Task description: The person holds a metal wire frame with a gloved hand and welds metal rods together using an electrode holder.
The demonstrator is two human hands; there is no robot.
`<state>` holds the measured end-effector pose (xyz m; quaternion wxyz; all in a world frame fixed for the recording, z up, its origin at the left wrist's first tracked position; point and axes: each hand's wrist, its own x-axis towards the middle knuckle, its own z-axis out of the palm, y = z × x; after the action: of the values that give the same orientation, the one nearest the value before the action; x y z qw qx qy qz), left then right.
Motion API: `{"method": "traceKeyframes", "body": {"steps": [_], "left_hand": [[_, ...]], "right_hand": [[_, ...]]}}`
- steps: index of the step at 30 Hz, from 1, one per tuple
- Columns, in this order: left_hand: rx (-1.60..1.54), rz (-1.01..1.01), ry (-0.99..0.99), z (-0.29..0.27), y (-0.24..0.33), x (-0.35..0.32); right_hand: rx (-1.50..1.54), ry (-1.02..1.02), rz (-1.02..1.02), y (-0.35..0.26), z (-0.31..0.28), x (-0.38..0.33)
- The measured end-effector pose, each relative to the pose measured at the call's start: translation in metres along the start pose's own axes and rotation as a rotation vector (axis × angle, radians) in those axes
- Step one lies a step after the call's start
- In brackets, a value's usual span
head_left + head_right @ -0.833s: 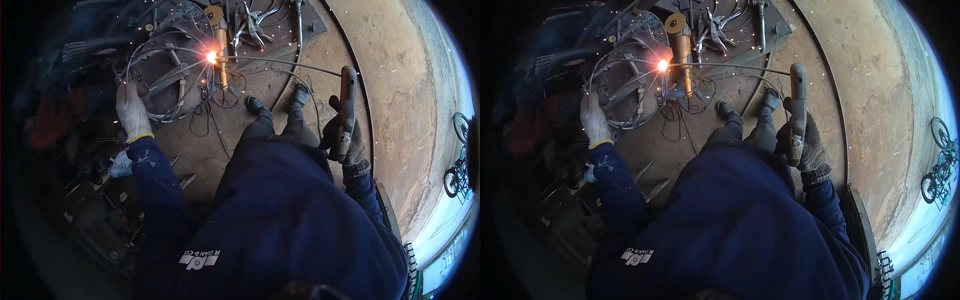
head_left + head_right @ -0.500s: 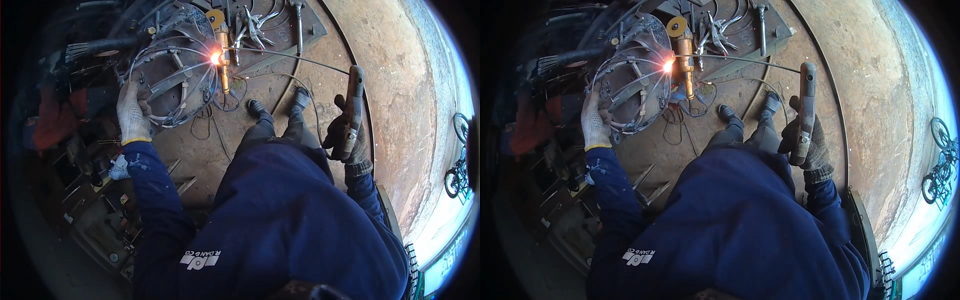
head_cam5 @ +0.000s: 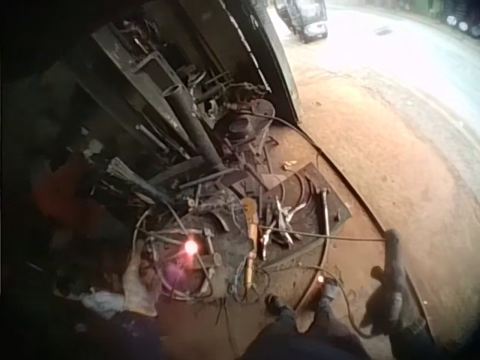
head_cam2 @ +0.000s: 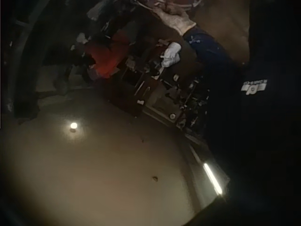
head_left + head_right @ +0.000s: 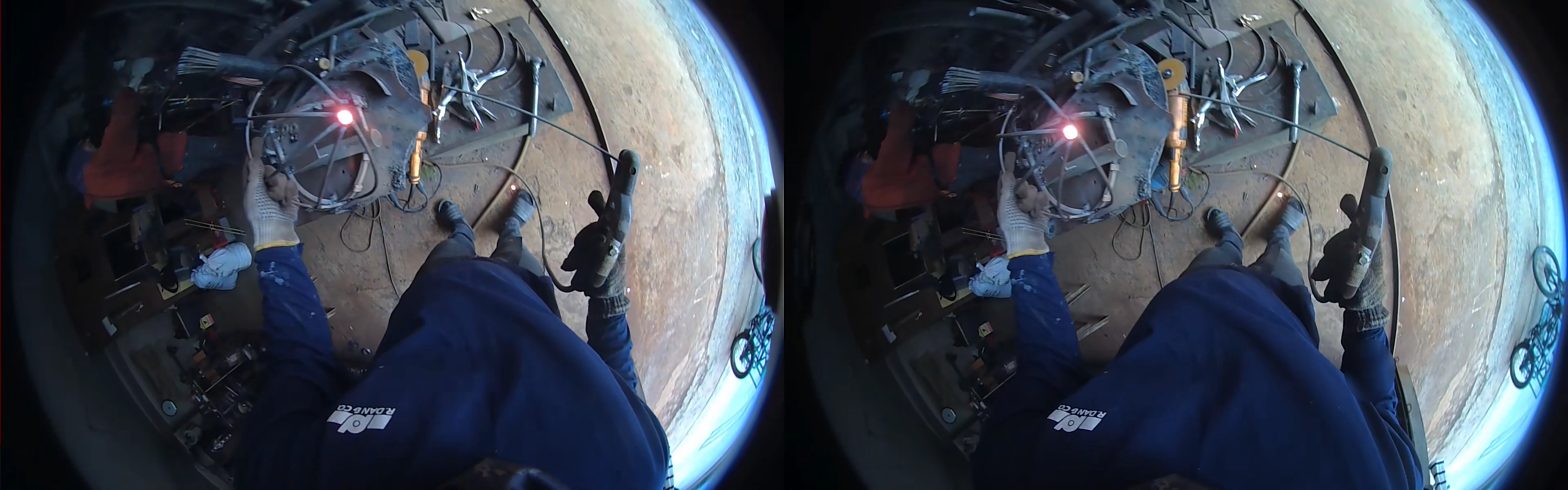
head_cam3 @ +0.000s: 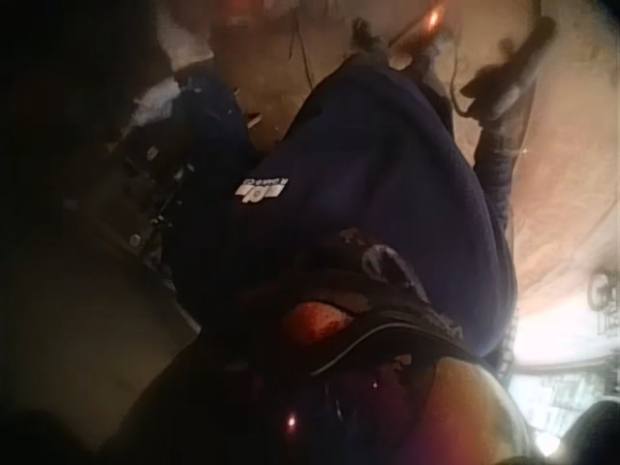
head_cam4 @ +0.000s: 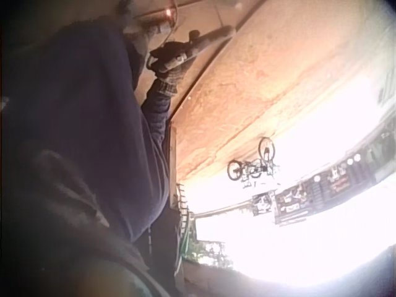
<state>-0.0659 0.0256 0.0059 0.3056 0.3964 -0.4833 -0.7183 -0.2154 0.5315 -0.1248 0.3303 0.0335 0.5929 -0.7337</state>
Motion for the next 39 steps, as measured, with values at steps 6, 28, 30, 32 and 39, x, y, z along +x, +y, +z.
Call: {"method": "traceKeyframes", "body": {"steps": [6, 28, 30, 32, 39], "left_hand": [[-0.07, 0.041, 0.062, -0.015, 0.007, -0.013], [-0.288, -0.107, 0.028, -0.036, -0.017, 0.016], [-0.407, -0.037, -0.215, -0.03, -0.021, 0.002], [-0.487, -0.019, -0.246, -0.025, -0.024, -0.01], [-0.557, 0.174, -0.28, -0.002, -0.058, -0.07]], "right_hand": [[-0.007, -0.008, -0.033, -0.03, 0.02, 0.002], [-0.176, 0.16, -0.285, -0.045, 0.061, -0.02], [-0.15, 0.177, -0.177, -0.057, 0.054, -0.005], [-0.236, 0.088, -0.187, -0.064, 0.03, 0.011], [-0.088, -0.109, -0.082, -0.098, -0.033, 0.047]]}}
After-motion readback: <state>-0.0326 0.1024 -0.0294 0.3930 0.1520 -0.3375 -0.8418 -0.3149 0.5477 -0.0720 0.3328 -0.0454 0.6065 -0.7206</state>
